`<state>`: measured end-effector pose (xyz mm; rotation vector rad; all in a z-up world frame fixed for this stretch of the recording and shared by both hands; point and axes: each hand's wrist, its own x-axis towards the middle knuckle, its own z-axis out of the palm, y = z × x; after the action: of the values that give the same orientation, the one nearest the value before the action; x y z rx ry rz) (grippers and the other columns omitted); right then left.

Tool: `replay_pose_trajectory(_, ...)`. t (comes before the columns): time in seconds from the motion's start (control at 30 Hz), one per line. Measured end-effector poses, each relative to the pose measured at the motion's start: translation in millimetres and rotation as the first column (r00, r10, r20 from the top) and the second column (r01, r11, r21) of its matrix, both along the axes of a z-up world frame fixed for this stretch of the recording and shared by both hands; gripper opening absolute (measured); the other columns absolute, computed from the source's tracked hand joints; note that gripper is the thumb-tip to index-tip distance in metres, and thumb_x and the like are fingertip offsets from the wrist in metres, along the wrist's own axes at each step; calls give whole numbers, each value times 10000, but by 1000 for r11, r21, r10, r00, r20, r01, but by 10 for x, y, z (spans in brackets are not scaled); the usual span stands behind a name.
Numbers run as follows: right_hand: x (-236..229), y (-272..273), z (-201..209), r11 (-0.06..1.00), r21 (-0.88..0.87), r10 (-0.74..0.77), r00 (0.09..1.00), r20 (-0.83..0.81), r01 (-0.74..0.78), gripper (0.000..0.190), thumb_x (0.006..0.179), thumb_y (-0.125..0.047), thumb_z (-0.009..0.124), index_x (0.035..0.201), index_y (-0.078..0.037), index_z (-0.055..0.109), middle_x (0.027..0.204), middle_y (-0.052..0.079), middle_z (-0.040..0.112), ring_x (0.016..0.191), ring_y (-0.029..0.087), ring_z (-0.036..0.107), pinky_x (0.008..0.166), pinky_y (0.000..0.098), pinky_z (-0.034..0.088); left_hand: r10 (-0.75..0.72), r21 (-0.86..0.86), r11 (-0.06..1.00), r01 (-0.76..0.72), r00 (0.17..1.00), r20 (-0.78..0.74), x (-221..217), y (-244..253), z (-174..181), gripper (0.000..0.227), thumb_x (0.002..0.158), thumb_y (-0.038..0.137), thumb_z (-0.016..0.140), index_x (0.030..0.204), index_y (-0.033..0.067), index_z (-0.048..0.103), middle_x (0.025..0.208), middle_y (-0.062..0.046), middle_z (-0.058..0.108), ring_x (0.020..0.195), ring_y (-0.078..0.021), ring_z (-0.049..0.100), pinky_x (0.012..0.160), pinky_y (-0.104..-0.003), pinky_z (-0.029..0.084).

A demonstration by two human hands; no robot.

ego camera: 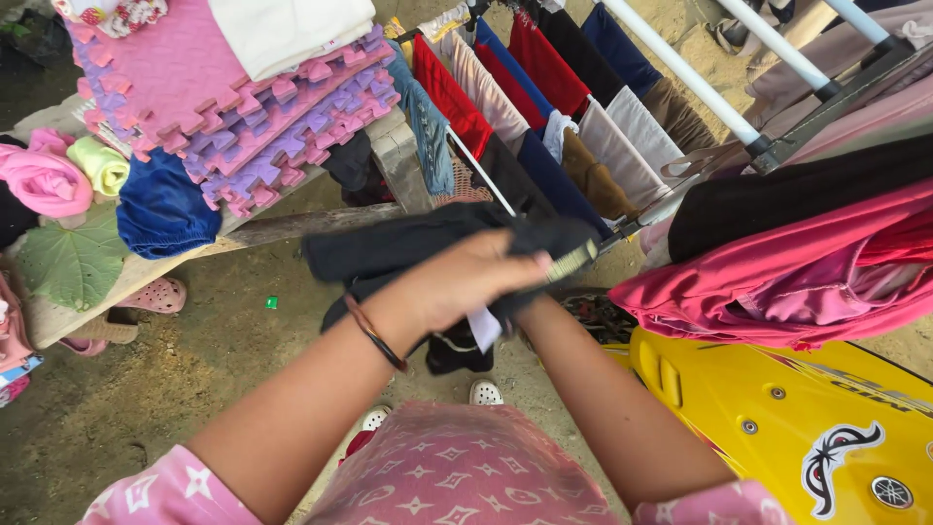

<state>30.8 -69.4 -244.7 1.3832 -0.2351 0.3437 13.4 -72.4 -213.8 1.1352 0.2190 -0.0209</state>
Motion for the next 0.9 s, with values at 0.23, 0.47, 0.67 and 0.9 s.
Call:
replay_pose_trajectory(0.23,-74,-43,167,803,-591,184,915,359,70,284,1026,-125,581,1276,-3,636,1219,71,657,1105,152,604,1007,333,488,-581,342,786,515,805,121,9,-821,139,364,1047,372,647,1084,15,706,881,53,632,854,-56,533,767,-257,502)
replay_pose_trajectory(0.47,13,-287,227,335,-871,510,708,489,361,285,993,-150,622,1245,-23,659,1192,38,676,1084,136,611,975,318,502,-4,-335,942,-9,999,-37,138,-556,-188,299,995,313,664,1118,42,703,1032,-16,729,920,-144,672,882,-337,547)
replay_pose_trajectory(0.67,212,-743,246,-95,-742,773,519,365,664,287,965,-172,657,1219,-40,677,1168,11,692,1065,122,617,948,305,514,265,-641,542,-543,834,-483,-111,833,-873,300,1035,254,474,1027,30,673,992,-155,744,878,-312,733,878,-492,598)
replay_pose_trajectory(0.9,696,-1403,722,-427,-478,718,609,336,767,170,1030,-223,675,995,-62,635,931,-29,568,875,87,539,788,266,471,544,-521,504,-689,721,-428,-544,1472,-1366,269,1005,172,465,1014,-8,664,960,-187,737,817,-318,738,808,-480,612)
